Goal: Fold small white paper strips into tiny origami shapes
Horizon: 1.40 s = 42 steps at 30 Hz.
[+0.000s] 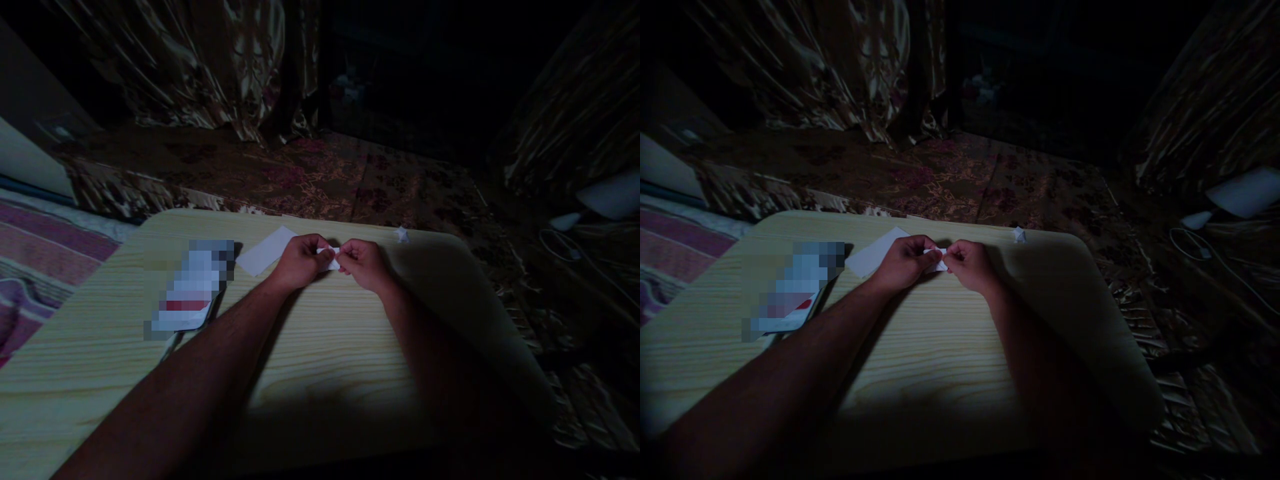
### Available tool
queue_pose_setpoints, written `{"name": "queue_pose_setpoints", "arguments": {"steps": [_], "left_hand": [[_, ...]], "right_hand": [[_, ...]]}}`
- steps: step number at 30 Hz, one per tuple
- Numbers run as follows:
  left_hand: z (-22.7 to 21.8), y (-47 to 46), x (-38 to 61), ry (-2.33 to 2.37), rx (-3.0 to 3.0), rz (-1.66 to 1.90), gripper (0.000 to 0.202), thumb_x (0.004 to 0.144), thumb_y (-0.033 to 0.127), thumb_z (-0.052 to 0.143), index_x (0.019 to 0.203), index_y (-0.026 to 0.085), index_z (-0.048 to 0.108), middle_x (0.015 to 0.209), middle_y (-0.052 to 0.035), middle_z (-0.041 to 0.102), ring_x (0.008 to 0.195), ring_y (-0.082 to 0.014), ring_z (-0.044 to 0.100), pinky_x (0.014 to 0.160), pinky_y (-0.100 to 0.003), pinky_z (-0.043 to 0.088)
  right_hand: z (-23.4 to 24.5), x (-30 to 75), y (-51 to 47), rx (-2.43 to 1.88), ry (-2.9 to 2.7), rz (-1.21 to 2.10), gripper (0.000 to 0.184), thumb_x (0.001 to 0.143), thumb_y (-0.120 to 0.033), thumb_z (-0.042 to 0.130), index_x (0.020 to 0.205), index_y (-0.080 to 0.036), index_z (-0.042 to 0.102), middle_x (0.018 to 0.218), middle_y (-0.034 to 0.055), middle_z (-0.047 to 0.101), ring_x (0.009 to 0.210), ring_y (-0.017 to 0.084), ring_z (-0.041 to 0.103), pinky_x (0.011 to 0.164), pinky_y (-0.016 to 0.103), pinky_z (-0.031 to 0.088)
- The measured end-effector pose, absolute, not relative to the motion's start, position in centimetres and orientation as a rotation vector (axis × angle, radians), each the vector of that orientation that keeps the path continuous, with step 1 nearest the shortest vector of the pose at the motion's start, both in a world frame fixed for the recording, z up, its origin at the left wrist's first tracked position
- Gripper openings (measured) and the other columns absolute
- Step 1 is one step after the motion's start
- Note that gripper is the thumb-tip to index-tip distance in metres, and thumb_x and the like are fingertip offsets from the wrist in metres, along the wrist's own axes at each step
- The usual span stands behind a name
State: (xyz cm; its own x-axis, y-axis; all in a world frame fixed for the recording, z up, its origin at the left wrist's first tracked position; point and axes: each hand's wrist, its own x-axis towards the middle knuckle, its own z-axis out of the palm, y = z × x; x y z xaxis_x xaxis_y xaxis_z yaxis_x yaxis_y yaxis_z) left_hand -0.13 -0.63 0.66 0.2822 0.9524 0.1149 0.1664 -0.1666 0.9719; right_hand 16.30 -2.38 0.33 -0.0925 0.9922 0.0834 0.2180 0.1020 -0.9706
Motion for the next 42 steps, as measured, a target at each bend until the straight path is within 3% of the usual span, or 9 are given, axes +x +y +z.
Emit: {"name": "queue_pose_setpoints", "arguments": {"steps": [29,42], "left_hand": [[1.04,-0.69,-0.05,0.998,1.433,1.019,0.016,0.067,0.027,0.068,0.068,0.013,0.06,0.056,0.0006,0.057,0.047,-0.0085,0.047,0.046,-0.021,0.036],[0.62,-0.68,-0.23,1.006,1.501,1.006,0.018,0.072,0.031,0.065,0.07,0.014,0.06,0.056,0.0012,0.055,0.047,-0.008,0.044,0.045,-0.02,0.033]], "right_hand": [[0.09,16.4,-2.47,-1.26,-1.561,1.056,0.009,0.07,-0.025,0.061,0.07,-0.016,0.059,0.059,-0.0015,0.06,0.052,0.011,0.056,0.049,0.021,0.043],[-0.16,16.44,-2.27,-1.248,-1.536,1.075,0.009,0.068,-0.024,0.061,0.071,-0.016,0.059,0.057,-0.0023,0.06,0.051,0.011,0.057,0.048,0.021,0.042]]}}
